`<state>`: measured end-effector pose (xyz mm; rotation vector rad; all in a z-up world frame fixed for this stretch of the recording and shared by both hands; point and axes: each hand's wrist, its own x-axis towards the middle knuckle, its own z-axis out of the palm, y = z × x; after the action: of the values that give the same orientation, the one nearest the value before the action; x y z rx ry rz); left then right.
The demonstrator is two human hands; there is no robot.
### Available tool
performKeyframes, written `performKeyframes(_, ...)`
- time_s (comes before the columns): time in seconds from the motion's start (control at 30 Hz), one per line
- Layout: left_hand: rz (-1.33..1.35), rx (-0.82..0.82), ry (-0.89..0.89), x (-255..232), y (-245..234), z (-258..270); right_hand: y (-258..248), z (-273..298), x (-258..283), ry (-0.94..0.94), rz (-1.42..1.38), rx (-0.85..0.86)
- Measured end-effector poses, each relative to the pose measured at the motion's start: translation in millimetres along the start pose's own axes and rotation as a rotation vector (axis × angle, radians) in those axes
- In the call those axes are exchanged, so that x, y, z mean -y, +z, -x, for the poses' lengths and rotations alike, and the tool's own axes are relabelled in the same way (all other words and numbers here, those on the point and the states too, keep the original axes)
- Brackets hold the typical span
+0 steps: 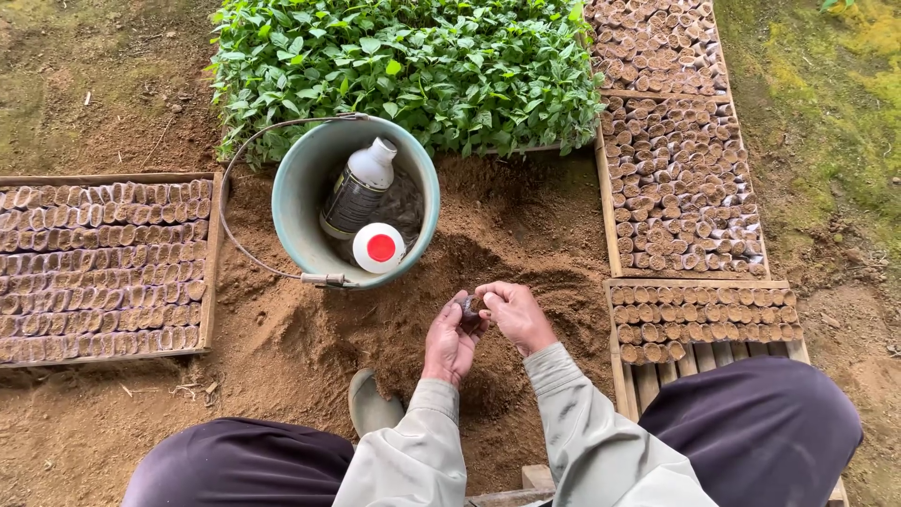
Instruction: Preparing soil plugs and placing them into a seedling tray for planting
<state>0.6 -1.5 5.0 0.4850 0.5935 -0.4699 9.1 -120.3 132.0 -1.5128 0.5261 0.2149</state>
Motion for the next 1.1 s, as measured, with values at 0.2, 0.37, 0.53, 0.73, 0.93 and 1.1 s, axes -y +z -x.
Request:
performKeyframes(0.2,0.182,0.005,-0.066,-0.9,-0.6,-4.9,-5.6,-0.6,-12.7,-0.141,0.242,-0.095)
performKeyframes(0.37,0.209,0.033,-0.076,8.5,-12.5,-30.5,-5.9,2.9,-23.7,-0.351,0.691,-0.075)
performKeyframes(0.53,0.256,0.077,-0.048,7.4,-3.9,-25.1,4.5,4.1,-33.8,-0.466,0.906,-0.044)
performKeyframes(0.73,0.228,0.133,-0.054,1.8,3.6,-14.7,2.3,1.3,-37.4,-0.564,0.902,-0.068)
performKeyframes(0.93,0.16,0.1,-0.056,-2.1,5.5,-11.7,11.7,4.7,-15.1,-0.385,0.506,-0.264)
performKeyframes(1.1,-0.028,0.148,-0.008,-5.0,17.6,-2.4,5.0,-20.5,-47.4,-0.267,0.529,-0.235)
